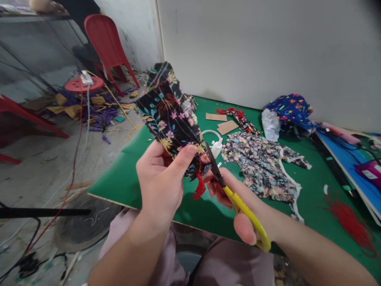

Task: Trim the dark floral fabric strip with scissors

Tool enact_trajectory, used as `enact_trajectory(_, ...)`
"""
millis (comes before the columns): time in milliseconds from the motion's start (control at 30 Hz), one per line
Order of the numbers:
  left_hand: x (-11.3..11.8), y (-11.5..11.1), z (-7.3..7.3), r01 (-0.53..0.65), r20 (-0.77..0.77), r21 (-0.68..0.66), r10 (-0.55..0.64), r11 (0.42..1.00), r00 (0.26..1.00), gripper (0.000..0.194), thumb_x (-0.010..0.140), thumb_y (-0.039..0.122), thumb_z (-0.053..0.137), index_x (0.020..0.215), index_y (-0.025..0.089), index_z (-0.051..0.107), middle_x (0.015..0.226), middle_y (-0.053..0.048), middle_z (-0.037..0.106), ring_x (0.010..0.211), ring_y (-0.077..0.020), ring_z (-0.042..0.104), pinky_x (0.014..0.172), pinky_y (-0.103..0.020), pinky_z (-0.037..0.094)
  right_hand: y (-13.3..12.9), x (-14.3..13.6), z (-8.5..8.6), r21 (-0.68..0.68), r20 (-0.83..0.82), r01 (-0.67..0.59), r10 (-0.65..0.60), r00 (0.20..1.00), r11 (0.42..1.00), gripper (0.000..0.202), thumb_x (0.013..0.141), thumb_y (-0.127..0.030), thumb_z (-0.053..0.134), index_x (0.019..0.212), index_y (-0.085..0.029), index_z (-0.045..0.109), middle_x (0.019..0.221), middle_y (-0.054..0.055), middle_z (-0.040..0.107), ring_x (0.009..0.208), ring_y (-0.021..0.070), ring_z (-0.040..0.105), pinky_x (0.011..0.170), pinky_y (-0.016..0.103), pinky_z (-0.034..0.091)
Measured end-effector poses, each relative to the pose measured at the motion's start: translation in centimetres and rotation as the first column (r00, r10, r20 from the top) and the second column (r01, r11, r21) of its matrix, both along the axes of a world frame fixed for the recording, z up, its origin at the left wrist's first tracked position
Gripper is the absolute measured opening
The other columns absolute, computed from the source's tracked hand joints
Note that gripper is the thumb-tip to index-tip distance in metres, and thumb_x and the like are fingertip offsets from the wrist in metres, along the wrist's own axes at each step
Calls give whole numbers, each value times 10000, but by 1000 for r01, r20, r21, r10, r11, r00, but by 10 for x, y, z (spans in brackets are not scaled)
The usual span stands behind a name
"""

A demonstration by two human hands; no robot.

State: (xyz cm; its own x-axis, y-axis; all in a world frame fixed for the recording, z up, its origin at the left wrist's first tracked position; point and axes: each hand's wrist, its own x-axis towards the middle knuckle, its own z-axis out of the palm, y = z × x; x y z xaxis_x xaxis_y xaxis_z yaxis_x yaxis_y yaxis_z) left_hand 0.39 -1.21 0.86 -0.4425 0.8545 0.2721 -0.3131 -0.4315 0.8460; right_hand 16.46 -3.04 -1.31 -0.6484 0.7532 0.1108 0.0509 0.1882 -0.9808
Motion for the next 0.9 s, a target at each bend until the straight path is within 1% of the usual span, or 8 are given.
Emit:
enact_trajectory(100,0,0,1,9,14,-5,-9,1000,1000,122,676,200,769,779,221,706,729,50,695,572,-62,587,548,-162,503,0,0,9,16,62,-12,11,998,1000,780,601,-808,451,1146,-251,451,908,6,444,775,130,410,672,231,398)
enact_trajectory(200,0,-1,2,15,22,-4,-15,1000,1000,116,679,190,767,774,220,707,728,48,696,568,-61,583,537,-160,500,-1,-1,15,16,108,-8,6,994,1000,758,628,-814,410,1120,-238,447,898,9,445,780,135,428,703,244,417)
enact_trajectory(400,1,-1,4,17,43,-1,-17,1000,999,110,676,175,768,753,225,708,703,59,690,562,-59,576,533,-158,503,-2,-2,16,30,113,17,-21,993,999,719,625,-813,420,1074,-252,454,872,-9,450,739,121,417,672,232,418)
enact_trajectory(600,1,0,4,31,52,-7,-31,999,998,103,679,182,768,754,218,707,692,60,687,542,-51,573,514,-146,497,-3,-2,17,1,179,42,-41,983,999,750,606,-840,379,1044,-241,490,837,-7,461,731,125,430,662,230,419)
enact_trajectory(700,1,0,3,36,56,1,-36,999,998,107,680,180,768,762,217,710,699,52,692,538,-50,577,511,-142,503,-3,-1,13,-18,168,47,-44,985,999,732,607,-832,391,1049,-260,506,843,-6,460,741,129,441,691,238,431)
enact_trajectory(767,1,1,3,37,53,0,-37,999,998,108,683,181,766,767,220,711,714,48,697,548,-53,586,524,-145,513,-3,0,6,-28,125,33,-29,992,999,733,602,-825,420,1066,-264,509,889,4,468,769,136,447,723,248,436)
enact_trajectory(833,1,1,2,36,44,-5,-35,999,998,116,678,201,771,774,229,713,738,42,703,570,-66,603,545,-163,530,-1,0,-2,-31,56,15,-13,998,999,784,567,-830,454,1109,-266,502,950,13,471,803,141,448,738,251,436)
enact_trajectory(900,1,1,1,36,39,-10,-36,999,999,126,670,230,778,777,237,714,754,38,705,582,-80,612,552,-185,542,1,1,-10,-23,-21,-6,5,1000,1000,868,503,-849,476,1145,-264,497,957,13,471,804,140,444,717,243,438)
